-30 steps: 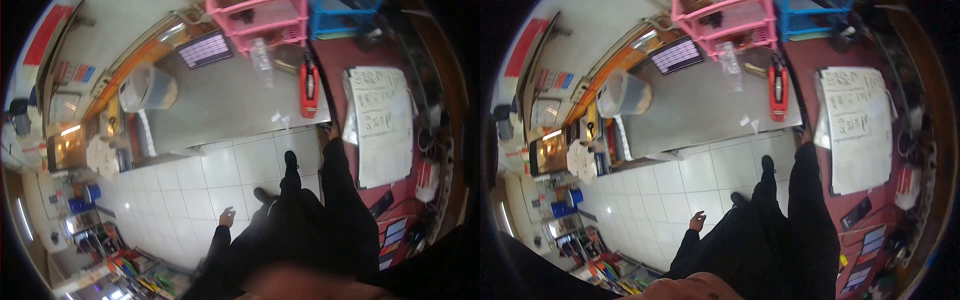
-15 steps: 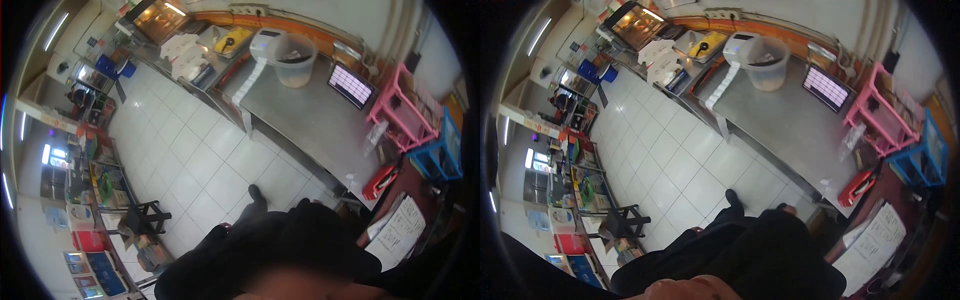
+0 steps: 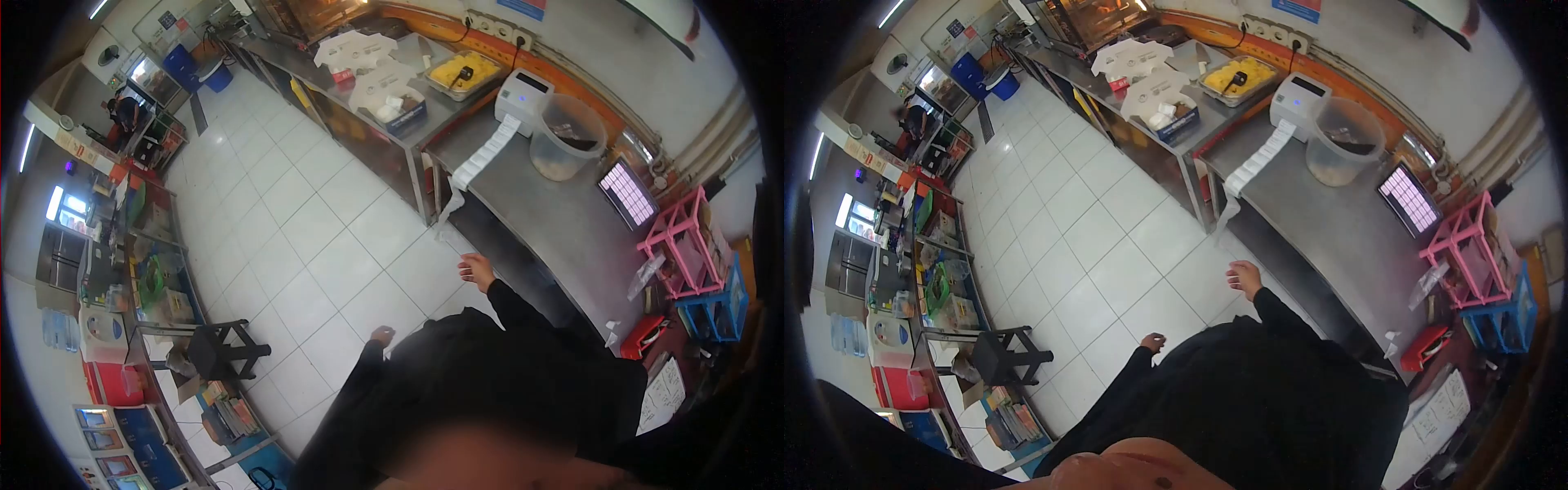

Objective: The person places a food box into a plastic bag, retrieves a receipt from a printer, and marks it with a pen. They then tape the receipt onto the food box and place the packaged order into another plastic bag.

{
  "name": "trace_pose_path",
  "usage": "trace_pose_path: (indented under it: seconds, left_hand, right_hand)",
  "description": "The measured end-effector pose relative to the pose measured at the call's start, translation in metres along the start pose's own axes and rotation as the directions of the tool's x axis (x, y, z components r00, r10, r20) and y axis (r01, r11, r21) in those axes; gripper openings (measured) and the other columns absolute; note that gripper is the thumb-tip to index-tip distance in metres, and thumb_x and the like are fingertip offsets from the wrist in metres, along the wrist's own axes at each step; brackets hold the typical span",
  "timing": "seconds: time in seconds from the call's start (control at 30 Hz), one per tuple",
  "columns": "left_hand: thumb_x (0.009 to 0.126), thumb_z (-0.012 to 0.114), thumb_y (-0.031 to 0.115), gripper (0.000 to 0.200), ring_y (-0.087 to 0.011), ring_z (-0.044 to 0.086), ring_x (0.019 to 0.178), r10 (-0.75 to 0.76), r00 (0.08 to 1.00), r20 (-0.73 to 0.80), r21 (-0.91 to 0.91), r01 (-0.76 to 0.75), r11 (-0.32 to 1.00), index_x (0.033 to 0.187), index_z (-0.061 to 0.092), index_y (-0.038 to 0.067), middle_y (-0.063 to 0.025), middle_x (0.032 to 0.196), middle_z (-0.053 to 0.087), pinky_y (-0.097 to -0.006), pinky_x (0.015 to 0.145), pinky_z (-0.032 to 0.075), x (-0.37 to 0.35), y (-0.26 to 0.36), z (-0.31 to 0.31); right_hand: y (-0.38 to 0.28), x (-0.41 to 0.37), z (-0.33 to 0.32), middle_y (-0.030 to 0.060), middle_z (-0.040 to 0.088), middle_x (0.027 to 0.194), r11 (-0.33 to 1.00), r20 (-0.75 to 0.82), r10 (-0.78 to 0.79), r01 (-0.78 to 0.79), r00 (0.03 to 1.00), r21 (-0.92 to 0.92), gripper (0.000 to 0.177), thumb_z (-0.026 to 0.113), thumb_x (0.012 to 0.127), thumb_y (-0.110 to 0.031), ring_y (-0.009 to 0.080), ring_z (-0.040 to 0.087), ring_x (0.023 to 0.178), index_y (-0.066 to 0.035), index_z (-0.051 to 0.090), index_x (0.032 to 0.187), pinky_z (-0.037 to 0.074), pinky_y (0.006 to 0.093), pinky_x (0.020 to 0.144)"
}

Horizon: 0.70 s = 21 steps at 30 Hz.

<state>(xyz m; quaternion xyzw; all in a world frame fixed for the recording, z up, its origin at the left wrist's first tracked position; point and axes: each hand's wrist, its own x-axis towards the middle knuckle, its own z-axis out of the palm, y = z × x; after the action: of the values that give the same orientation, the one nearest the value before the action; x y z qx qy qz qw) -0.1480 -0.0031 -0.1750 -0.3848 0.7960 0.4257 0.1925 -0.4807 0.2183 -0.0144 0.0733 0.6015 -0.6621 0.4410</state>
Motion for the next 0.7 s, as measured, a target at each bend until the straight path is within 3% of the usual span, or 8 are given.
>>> trace_pose_path:
  seconds: [0.1, 0.17, 0.33, 0.5, 0.6, 0.63, 0.67, 0.7]
  left_hand:
    - [0.083, 0.063, 0.037, 0.037, -0.02, 0.066, 0.069, 0.146, 0.988, 0.046, 0.094, -0.149, 0.984, 0.11, 0.065, 0.012, -0.0088, 0.083, 0.07, -0.034, 0.068, 0.054, 0.03, 0.046, -0.022]
    - [0.082, 0.062, 0.037, 0.038, -0.0233, 0.067, 0.08, 0.124, 0.991, 0.044, 0.1, -0.128, 0.987, 0.111, 0.065, 0.012, -0.009, 0.086, 0.07, -0.0363, 0.078, 0.052, 0.049, 0.069, -0.039]
    - [0.079, 0.064, 0.043, 0.04, -0.0315, 0.062, 0.1, 0.088, 0.989, 0.121, 0.166, -0.107, 0.98, 0.107, 0.068, 0.013, -0.0159, 0.103, 0.066, -0.0407, 0.087, 0.049, 0.109, 0.074, -0.076]
    - [0.086, 0.058, 0.044, 0.043, -0.0194, 0.065, 0.077, -0.186, 0.941, 0.284, -0.305, 0.272, 0.913, 0.115, 0.061, 0.013, -0.0071, 0.097, 0.068, -0.0394, 0.057, 0.05, 0.164, 0.1, -0.164]
    - [0.089, 0.055, 0.041, 0.043, -0.0219, 0.065, 0.071, -0.135, 0.985, 0.103, -0.722, 0.167, 0.672, 0.122, 0.053, 0.013, -0.0095, 0.099, 0.068, -0.0345, 0.053, 0.048, 0.213, 0.114, -0.208]
    - [0.089, 0.057, 0.045, 0.049, -0.0272, 0.066, 0.08, -0.157, 0.987, 0.047, -0.72, 0.142, 0.679, 0.123, 0.048, 0.012, -0.0118, 0.106, 0.066, -0.0442, 0.063, 0.053, 0.23, 0.121, -0.226]
    - [0.089, 0.057, 0.042, 0.047, -0.0274, 0.067, 0.078, -0.184, 0.979, -0.084, -0.714, 0.07, 0.697, 0.121, 0.049, 0.009, -0.0137, 0.102, 0.066, -0.0412, 0.06, 0.054, 0.246, 0.135, -0.241]
    - [0.09, 0.055, 0.034, 0.037, -0.0193, 0.065, 0.067, -0.188, 0.95, -0.25, -0.714, -0.049, 0.699, 0.114, 0.055, 0.005, -0.0132, 0.093, 0.067, -0.0285, 0.05, 0.048, 0.251, 0.163, -0.258]
  right_hand:
    - [-0.024, 0.011, -0.002, 0.0066, 0.063, 0.088, 0.989, -0.113, 0.013, 0.004, 0.993, 0.149, 0.023, 0.059, 0.088, -0.023, 0.0172, 0.061, 0.071, -0.012, 0.055, 0.108, 0.051, 0.0316, 0.064]
    - [-0.044, 0.035, -0.007, 0.0071, 0.064, 0.091, 0.972, -0.167, 0.035, 0.005, 0.985, 0.233, 0.026, 0.059, 0.088, -0.023, 0.0176, 0.061, 0.073, -0.013, 0.055, 0.112, 0.051, 0.0326, 0.066]
    - [-0.149, 0.104, 0.008, 0.0048, 0.061, 0.113, 0.937, 0.03, -0.178, 0.16, 0.984, 0.31, 0.036, 0.055, 0.091, -0.024, 0.0177, 0.058, 0.09, -0.015, 0.05, 0.125, 0.049, 0.0341, 0.077]
    - [-0.286, 0.194, 0.082, 0.0037, 0.048, 0.13, 0.871, 0.267, -0.389, 0.258, 0.882, 0.418, 0.048, 0.055, 0.092, -0.026, 0.0174, 0.047, 0.11, -0.014, 0.043, 0.137, 0.044, 0.038, 0.092]
    - [-0.343, 0.258, 0.136, 0.0037, 0.052, 0.119, 0.905, 0.269, -0.356, 0.259, 0.895, 0.337, 0.047, 0.057, 0.091, -0.023, 0.0188, 0.048, 0.11, -0.013, 0.045, 0.135, 0.045, 0.0398, 0.094]
    - [-0.353, 0.283, 0.15, 0.004, 0.05, 0.119, 0.92, 0.267, -0.334, 0.25, 0.904, 0.303, 0.044, 0.058, 0.09, -0.021, 0.0183, 0.047, 0.108, -0.012, 0.049, 0.132, 0.045, 0.04, 0.094]
    - [-0.36, 0.309, 0.163, 0.0044, 0.048, 0.118, 0.932, 0.263, -0.315, 0.246, 0.912, 0.266, 0.04, 0.059, 0.089, -0.019, 0.0179, 0.045, 0.105, -0.011, 0.052, 0.128, 0.046, 0.0402, 0.094]
    - [-0.364, 0.333, 0.173, 0.0044, 0.05, 0.115, 0.945, 0.222, -0.284, 0.233, 0.933, 0.23, 0.038, 0.06, 0.089, -0.018, 0.018, 0.046, 0.105, -0.01, 0.053, 0.126, 0.047, 0.0399, 0.091]
